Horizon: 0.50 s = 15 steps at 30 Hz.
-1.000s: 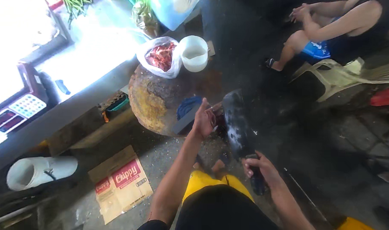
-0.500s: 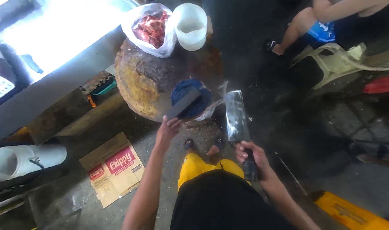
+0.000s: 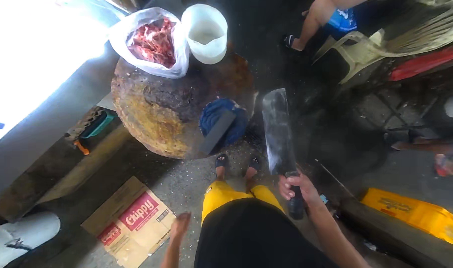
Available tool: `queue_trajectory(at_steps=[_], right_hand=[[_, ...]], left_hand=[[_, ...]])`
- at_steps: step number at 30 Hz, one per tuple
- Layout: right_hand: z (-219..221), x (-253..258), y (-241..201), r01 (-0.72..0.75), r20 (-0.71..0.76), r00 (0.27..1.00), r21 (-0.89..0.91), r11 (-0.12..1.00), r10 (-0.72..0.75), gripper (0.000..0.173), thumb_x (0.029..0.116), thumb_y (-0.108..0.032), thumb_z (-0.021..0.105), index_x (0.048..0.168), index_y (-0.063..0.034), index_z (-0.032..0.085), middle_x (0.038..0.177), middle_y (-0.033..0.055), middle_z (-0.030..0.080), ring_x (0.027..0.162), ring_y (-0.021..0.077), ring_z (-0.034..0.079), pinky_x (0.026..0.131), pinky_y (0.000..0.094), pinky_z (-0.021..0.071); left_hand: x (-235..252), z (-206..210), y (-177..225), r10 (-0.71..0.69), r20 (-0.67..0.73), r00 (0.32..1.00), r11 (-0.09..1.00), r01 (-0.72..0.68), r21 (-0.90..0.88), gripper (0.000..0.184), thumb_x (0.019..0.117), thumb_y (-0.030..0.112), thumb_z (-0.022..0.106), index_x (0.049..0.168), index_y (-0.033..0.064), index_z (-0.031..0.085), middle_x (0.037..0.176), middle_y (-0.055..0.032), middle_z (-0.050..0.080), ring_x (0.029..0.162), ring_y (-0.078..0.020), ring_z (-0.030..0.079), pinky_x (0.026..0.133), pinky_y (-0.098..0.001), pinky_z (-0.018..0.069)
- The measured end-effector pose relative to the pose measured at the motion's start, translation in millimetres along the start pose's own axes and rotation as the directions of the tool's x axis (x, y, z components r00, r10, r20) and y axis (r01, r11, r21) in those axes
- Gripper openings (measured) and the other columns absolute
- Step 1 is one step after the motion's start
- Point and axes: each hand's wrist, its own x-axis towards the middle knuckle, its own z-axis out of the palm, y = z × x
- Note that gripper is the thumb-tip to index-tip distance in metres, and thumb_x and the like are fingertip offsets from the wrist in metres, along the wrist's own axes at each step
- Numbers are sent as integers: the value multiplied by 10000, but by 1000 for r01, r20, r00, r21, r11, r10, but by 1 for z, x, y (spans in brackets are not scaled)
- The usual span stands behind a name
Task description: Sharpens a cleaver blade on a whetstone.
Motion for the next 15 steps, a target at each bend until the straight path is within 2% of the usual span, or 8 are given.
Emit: queue_trajectory(at_steps=[2, 4, 6, 7, 9, 11, 12, 15], right_hand=[[24, 7, 4, 25, 42, 999, -14, 1000, -25, 184, 889, -147, 735, 1054, -81, 688, 716, 55, 676, 550, 146, 649, 548, 317, 580], [50, 14, 7, 51, 62, 997, -43, 998, -48, 186, 896, -146, 733, 1068, -83, 694, 719, 58, 680, 559, 147, 656, 553, 320, 585], [76, 21, 10, 83, 79, 994, -83, 993, -77, 196, 897, -149, 739, 1077, -87, 693, 724, 60, 681, 560, 145, 655, 553, 323, 587], [88, 24, 11, 108, 98, 990, -111, 988, -97, 197, 903, -151, 738, 1085, -88, 697, 735, 60, 684, 562, 141, 653, 552, 320, 586], [108, 31, 14, 170, 145, 979, -177, 969, -145, 187, 916, -141, 726, 1095, -90, 705, 752, 65, 689, 566, 135, 651, 548, 309, 583], [126, 34, 15, 224, 180, 966, -242, 944, -183, 183, 922, -128, 720, 1101, -91, 710, 753, 68, 689, 563, 131, 644, 543, 299, 577], [135, 34, 15, 246, 202, 960, -266, 932, -196, 188, 928, -120, 713, 1114, -91, 707, 760, 68, 687, 569, 130, 643, 548, 296, 576], [155, 34, 15, 291, 250, 944, -320, 902, -216, 205, 938, -113, 711, 1141, -86, 699, 782, 60, 691, 591, 118, 648, 564, 287, 581]], left_hand=[[-14, -29, 83, 268, -89, 959, 962, -271, -18, 408, 1065, 319, 530, 1297, 7, 650, 1171, -206, 717, 1094, -343, 691, 999, -574, 517], [-42, -54, 161, 497, -108, 861, 855, -507, -111, 418, 1058, 293, 541, 1346, -3, 610, 1202, -166, 716, 1099, -255, 702, 1008, -474, 542], [-73, -68, 224, 694, -91, 714, 659, -681, -320, 372, 1043, 230, 558, 1324, -6, 616, 1188, -111, 722, 1078, -171, 703, 988, -366, 561], [-88, -72, 250, 764, -57, 643, 549, -693, -467, 349, 1050, 196, 531, 1317, -14, 612, 1190, -108, 724, 1079, -178, 702, 990, -363, 563], [-114, -79, 292, 851, 88, 517, 415, -561, -716, 425, 1098, 234, 367, 1385, -8, 566, 1277, -143, 699, 1137, -238, 692, 1014, -402, 551], [-134, -85, 320, 908, 246, 340, 374, -390, -841, 618, 1104, 419, 175, 1492, 29, 457, 1408, -162, 619, 1226, -261, 651, 1066, -427, 515], [-142, -88, 329, 917, 289, 275, 371, -322, -871, 689, 1089, 494, 117, 1520, 56, 429, 1423, -147, 606, 1222, -238, 648, 1068, -416, 510], [-162, -96, 340, 913, 341, 224, 378, -150, -914, 748, 1051, 590, 108, 1464, 108, 503, 1274, -80, 672, 1095, -153, 666, 992, -361, 532]])
